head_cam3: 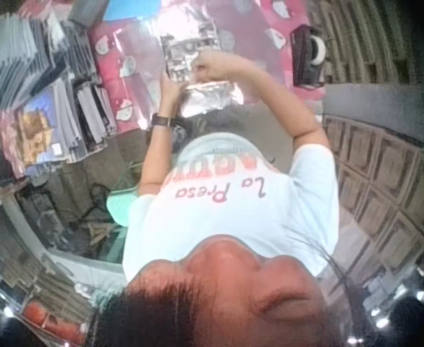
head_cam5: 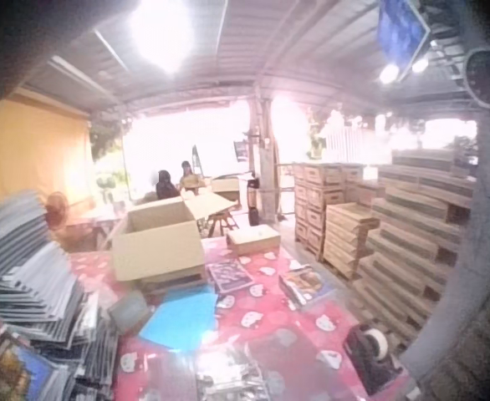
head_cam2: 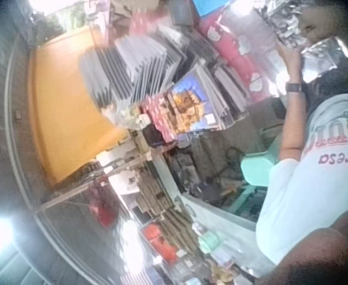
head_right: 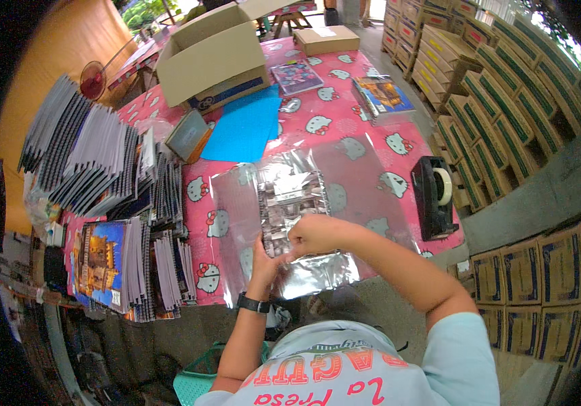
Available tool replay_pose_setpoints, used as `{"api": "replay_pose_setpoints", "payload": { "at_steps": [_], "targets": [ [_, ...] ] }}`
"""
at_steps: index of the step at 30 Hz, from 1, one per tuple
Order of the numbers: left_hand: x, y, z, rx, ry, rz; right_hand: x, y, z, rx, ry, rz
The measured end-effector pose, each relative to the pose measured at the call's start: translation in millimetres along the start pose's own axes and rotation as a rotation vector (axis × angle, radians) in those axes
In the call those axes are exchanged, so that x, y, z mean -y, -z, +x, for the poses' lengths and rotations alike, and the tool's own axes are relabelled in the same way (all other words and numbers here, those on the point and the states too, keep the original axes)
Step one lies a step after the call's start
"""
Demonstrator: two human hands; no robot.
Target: The person packs stacks of books into plastic bags and seals them with tape. The person picks up a stack of books from a larger pile, places them inside a clear plastic bag on a table, folds the excess plastic over, and secures it with pieces of tape from a dispenser.
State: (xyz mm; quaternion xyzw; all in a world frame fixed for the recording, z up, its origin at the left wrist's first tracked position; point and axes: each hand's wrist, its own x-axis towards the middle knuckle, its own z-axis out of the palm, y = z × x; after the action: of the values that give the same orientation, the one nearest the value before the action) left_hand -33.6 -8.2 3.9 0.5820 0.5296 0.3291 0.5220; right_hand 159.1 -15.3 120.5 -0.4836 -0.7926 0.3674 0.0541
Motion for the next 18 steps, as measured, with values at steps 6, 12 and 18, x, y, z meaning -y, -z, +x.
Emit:
{"api": "replay_pose_setpoints", "payload": {
  "at_steps": [6, 12, 18],
  "targets": [
    [10, 0, -3, 0.009, 0.032, -0.05, -22, 18, 27, 0.012, -0.308, -0.573],
    [-4, 3, 15, 0.06, 0.298, -0.578, -34, -69, 7, -0.415, -0.298, -0.518],
    [-64, -8, 14, 0.244, 0.287, -0.522, -92, -52, -22, -0.82, -0.428, 0.722]
  ]
}}
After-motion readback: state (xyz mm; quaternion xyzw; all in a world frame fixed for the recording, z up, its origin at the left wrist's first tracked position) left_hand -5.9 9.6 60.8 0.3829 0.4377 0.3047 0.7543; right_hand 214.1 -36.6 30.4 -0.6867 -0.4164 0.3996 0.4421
